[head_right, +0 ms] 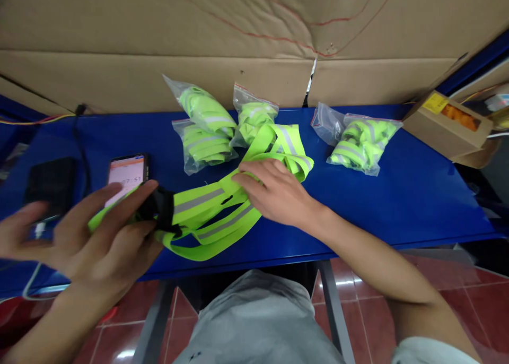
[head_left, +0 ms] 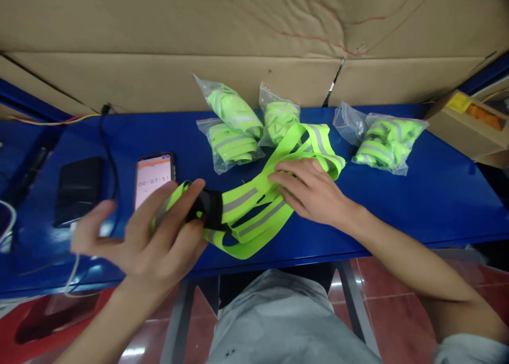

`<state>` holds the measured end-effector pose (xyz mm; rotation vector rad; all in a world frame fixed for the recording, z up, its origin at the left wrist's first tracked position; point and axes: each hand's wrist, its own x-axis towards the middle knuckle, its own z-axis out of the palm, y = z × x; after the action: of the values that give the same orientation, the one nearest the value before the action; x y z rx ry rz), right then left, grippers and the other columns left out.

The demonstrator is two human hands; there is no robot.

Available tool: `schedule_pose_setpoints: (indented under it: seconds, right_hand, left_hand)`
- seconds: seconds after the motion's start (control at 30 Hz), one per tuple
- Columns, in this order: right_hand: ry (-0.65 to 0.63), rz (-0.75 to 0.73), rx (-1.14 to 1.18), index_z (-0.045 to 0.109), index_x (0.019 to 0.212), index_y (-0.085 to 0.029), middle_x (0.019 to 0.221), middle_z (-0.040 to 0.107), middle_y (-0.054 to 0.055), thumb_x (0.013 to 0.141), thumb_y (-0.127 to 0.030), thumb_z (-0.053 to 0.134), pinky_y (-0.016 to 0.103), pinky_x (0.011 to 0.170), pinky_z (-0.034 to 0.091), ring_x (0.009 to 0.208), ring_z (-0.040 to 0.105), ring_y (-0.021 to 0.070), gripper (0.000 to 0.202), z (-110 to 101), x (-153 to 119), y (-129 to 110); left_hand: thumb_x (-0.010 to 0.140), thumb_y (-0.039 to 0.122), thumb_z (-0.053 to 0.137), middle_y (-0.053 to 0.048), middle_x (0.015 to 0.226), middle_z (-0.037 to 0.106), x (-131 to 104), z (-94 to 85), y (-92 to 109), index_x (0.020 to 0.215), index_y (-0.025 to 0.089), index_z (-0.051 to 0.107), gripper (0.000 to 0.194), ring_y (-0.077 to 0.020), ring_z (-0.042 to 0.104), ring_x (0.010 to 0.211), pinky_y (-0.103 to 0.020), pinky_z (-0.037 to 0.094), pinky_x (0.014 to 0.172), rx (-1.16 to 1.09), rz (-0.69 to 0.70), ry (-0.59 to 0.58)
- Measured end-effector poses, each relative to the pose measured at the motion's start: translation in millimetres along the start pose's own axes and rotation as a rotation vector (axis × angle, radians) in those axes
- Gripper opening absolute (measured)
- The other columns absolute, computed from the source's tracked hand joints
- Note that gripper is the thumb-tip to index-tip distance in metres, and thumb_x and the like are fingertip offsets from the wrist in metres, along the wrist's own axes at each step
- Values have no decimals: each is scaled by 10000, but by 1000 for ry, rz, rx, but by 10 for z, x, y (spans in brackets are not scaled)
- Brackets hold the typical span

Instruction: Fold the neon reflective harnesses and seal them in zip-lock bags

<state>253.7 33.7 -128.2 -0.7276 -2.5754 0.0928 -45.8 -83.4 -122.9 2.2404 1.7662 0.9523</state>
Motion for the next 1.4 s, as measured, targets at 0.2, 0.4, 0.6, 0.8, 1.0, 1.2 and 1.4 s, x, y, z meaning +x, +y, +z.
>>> schedule_pose_setpoints:
  seconds: [0.2, 0.4, 0.6, 0.8, 1.0, 1.2, 1.4]
  right_hand:
    - [-3, -51, 262, 290, 1646, -158, 1557, 571, 193, 975, -574, 637, 558, 1287, 275, 1488, 518, 316, 862, -18, 9, -208]
    - [26, 113, 462, 547, 1421, -200, 1290, 742, 117, 850, -269, 680, 487, 1068, 515, 1130, 727, 269, 591, 97, -13, 85]
    - [-32, 146, 697, 556, 1392, -192, 1395, 687, 108, 803, -112, 612, 393, 1089, 546, 1271, 682, 230, 597, 2, 9, 139]
    - [-90, 167, 809, 548, 1396, -186, 1377, 669, 102, 775, -80, 570, 392, 1054, 557, 1242, 670, 224, 630, 8, 14, 168]
    - [-140, 156, 743, 530, 1445, -199, 1417, 664, 94, 830, -122, 586, 403, 1046, 564, 1232, 674, 237, 621, -5, 13, 218]
    - [-138, 180, 361, 471, 1540, -168, 1530, 587, 163, 1018, -537, 613, 482, 1137, 500, 1388, 586, 304, 654, -224, 93, -74]
    - [-284, 258, -297, 500, 1510, -39, 1468, 607, 248, 1013, -277, 634, 557, 1068, 444, 1270, 594, 389, 567, -71, 102, -450]
  left_hand:
    - [903, 59, 615, -16, 1377, 745, 415, 371, 331, 792, 227, 565, 208, -339, 632, 1387, -645, 404, 1172, 93, 434, 41]
    - [895, 249, 695, -139, 1394, 689, 807, 496, 239, 1332, 223, 576, 453, -340, 689, 1270, -517, 530, 1112, -220, 252, -352]
    - [890, 301, 733, -89, 1411, 652, 934, 452, 114, 1448, 285, 555, 586, -303, 642, 1314, -428, 520, 1141, -321, 182, -437]
    - [940, 272, 610, -114, 1303, 704, 892, 455, 180, 1309, 199, 617, 376, -284, 697, 1190, -408, 563, 1028, -92, 292, -336]
    - [966, 265, 593, -103, 1092, 792, 868, 508, 231, 1197, 149, 692, 278, -288, 764, 943, -342, 521, 629, 309, 431, -218]
    - [887, 264, 667, -73, 961, 805, 932, 509, 296, 1031, 161, 743, 193, -297, 771, 881, -412, 554, 768, 369, 473, -198]
    - [898, 176, 598, -38, 829, 757, 874, 595, 319, 960, 195, 714, 133, -251, 742, 754, -340, 438, 580, 305, 377, -206]
